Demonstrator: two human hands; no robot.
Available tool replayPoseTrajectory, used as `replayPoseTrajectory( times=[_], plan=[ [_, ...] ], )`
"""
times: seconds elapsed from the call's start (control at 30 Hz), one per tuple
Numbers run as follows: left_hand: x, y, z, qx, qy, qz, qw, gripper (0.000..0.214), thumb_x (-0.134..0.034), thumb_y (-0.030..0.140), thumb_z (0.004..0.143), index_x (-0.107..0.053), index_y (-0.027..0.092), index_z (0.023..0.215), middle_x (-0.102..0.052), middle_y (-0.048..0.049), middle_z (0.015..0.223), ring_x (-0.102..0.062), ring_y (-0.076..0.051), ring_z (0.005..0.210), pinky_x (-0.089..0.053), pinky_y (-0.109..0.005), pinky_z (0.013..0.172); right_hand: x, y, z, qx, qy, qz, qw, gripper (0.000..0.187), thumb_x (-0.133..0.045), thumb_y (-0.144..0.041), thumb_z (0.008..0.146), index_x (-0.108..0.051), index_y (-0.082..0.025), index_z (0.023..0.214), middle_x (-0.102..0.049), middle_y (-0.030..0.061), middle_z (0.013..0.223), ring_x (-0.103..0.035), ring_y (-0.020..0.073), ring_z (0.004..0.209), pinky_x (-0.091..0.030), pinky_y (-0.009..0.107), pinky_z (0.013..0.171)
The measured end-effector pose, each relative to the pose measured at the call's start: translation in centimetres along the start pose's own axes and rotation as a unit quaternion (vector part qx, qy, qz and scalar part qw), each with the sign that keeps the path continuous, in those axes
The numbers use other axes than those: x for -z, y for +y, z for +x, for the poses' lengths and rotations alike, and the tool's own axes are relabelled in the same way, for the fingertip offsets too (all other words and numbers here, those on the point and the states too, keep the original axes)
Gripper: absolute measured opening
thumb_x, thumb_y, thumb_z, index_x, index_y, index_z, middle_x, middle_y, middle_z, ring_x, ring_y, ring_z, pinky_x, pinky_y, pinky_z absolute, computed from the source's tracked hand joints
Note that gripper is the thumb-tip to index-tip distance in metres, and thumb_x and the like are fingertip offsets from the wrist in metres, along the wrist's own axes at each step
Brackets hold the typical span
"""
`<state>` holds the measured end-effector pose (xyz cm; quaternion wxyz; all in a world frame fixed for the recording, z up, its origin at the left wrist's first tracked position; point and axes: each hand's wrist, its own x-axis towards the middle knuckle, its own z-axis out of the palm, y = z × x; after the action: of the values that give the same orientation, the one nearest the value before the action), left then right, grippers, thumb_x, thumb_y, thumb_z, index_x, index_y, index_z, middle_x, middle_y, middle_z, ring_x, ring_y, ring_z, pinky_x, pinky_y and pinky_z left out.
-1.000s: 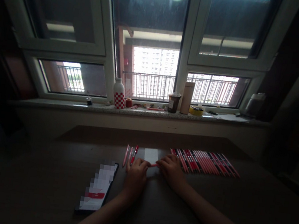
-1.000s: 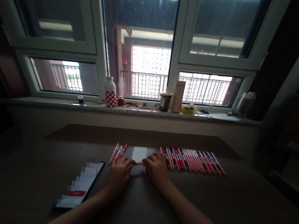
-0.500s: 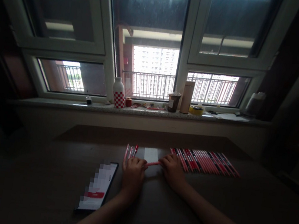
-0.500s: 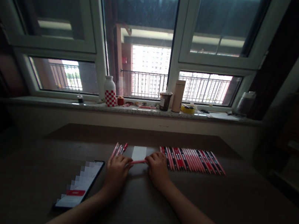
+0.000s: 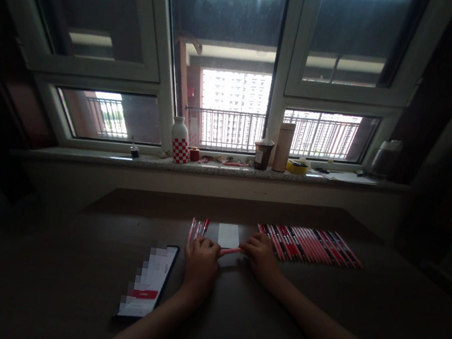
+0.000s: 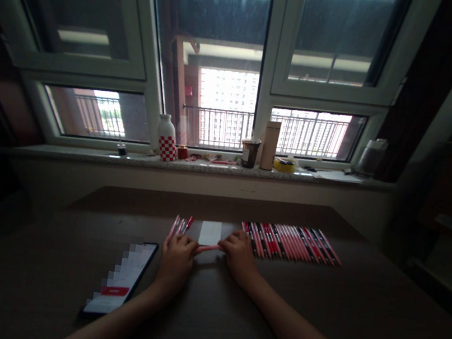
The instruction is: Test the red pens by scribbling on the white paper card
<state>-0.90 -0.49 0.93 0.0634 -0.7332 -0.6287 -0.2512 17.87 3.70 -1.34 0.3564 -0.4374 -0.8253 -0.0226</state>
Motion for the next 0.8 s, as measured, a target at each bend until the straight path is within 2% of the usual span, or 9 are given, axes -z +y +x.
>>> replayPoseTrajectory(
  times=[0.27,0.8],
  plan=[
    [0.05,0.0,-0.01,-0.001,0.006,-0.009,1.0,0.023,-0.045,0.026,0.088,-0.068,0.028,0.086,-0.065,-0.0019,0.097,-0.046,-0.026,0.109,-0.018,-0.055,0.105,-0.26,0.68,0.02,-0.008,0.004,0.034,0.999,0.014,-0.064,-0.019,0.083,-0.073,-0.026,0.09,-0.07,0.0032,0.085,-0.049,0.024,0.097,-0.036,0.038,0.086],
    [0.19,0.22,0.08,-0.004,0.014,0.008,1.0,0.027,-0.042,0.016,0.086,-0.067,0.025,0.089,-0.065,-0.0028,0.099,-0.049,-0.025,0.107,-0.016,-0.053,0.107,-0.1,0.02,0.1,-0.028,0.026,0.018,0.999,0.013,-0.065,-0.022,0.082,-0.074,-0.029,0.089,-0.073,0.0007,0.085,-0.051,0.0247,0.095,-0.034,0.037,0.084]
  ],
)
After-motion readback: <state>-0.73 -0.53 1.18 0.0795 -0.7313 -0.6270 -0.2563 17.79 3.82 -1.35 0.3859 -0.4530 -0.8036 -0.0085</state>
